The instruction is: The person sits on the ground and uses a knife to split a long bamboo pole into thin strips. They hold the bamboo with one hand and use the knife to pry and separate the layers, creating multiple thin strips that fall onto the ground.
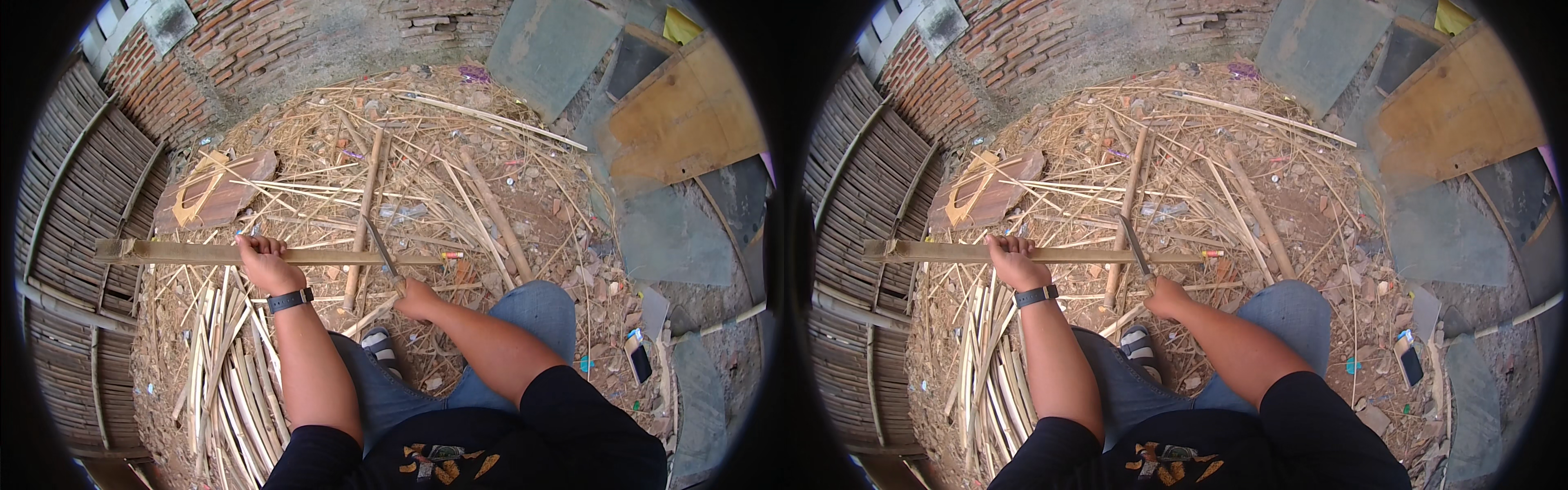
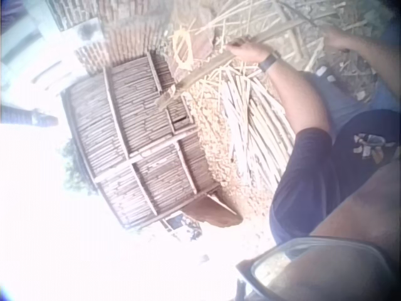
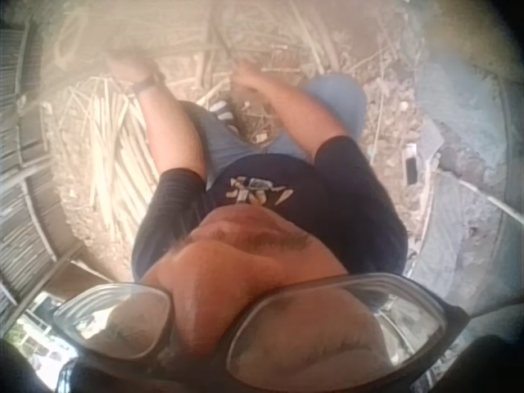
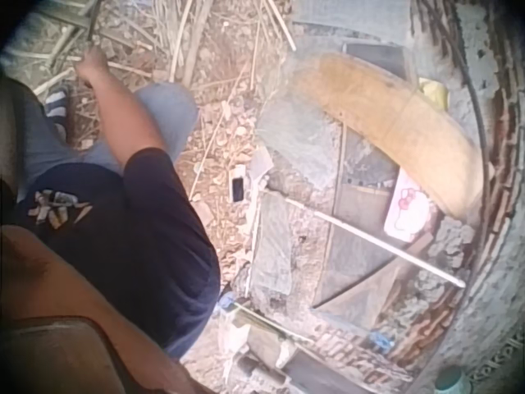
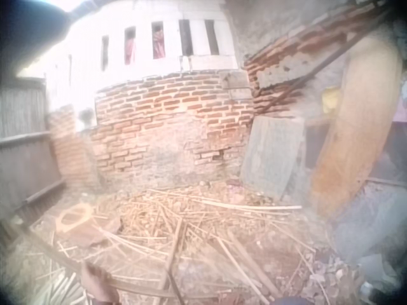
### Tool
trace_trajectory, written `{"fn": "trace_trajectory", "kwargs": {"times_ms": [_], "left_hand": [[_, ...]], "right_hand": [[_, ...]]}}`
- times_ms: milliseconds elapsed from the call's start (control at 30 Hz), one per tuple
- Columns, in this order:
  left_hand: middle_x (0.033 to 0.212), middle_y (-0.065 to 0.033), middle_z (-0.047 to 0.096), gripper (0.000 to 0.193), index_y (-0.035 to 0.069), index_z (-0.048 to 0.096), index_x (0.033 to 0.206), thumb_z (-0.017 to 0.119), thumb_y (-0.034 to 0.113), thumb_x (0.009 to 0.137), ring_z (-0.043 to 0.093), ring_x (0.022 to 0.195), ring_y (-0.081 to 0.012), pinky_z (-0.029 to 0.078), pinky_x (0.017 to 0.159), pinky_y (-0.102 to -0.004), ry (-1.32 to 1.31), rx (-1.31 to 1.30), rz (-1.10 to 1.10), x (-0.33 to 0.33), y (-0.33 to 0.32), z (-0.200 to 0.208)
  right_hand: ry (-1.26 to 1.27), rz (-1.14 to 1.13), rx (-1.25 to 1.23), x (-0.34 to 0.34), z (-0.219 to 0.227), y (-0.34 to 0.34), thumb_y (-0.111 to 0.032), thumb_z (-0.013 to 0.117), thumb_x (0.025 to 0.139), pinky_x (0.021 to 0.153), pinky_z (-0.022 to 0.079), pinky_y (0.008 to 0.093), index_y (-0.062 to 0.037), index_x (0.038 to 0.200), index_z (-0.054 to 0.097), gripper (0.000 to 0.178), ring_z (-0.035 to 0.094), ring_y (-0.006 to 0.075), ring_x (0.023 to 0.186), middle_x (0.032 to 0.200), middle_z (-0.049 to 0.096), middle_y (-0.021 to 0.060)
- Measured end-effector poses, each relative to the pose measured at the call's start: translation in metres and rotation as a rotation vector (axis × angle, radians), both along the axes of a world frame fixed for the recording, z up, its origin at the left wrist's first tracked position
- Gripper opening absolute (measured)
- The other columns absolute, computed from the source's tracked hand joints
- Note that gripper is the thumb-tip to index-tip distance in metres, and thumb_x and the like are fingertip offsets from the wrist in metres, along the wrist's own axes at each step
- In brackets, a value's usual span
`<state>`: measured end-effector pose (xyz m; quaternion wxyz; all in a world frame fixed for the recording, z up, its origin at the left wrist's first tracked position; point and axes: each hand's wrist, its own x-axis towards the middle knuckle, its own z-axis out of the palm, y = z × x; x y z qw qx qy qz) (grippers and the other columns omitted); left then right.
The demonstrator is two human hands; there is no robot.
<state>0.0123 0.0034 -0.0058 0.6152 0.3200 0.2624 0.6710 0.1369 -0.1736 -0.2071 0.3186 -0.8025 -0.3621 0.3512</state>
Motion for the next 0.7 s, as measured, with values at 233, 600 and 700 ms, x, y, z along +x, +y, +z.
{"fn": "trace_trajectory", "kwargs": {"times_ms": [233,600,700], "left_hand": [[0.060,0.0034,0.029,0.035,0.015,0.040,0.076,0.049,0.038,0.102,0.027,0.053,-0.0111,0.028,0.053,-0.0275,0.004,0.005,0.011,-0.001,-0.002,0.002],[0.060,0.0031,0.031,0.035,0.015,0.041,0.075,0.051,0.036,0.101,0.029,0.053,-0.0106,0.028,0.052,-0.0268,-0.004,-0.015,0.020,0.002,-0.005,0.004],[0.060,0.0032,0.032,0.036,0.014,0.041,0.074,0.052,0.036,0.101,0.029,0.053,-0.0106,0.028,0.052,-0.0268,0.002,-0.018,0.025,0.001,-0.004,0.004]], "right_hand": [[0.082,-0.002,-0.029,-0.001,0.011,-0.001,-0.025,0.067,0.077,0.077,0.053,0.0420,0.0083,0.111,0.053,0.050,0.068,0.0352,0.084,0.092,0.067,0.0247],[0.033,-0.004,0.002,0.000,-0.002,0.000,-0.019,0.065,0.079,0.050,0.052,0.0386,0.0072,0.109,0.050,0.042,0.066,0.0265,0.058,0.074,0.065,0.0177],[0.027,0.002,-0.032,-0.001,0.006,0.000,-0.022,0.065,0.079,0.060,0.052,0.0402,0.0077,0.111,0.051,0.046,0.067,0.0304,0.069,0.081,0.066,0.0207]]}}
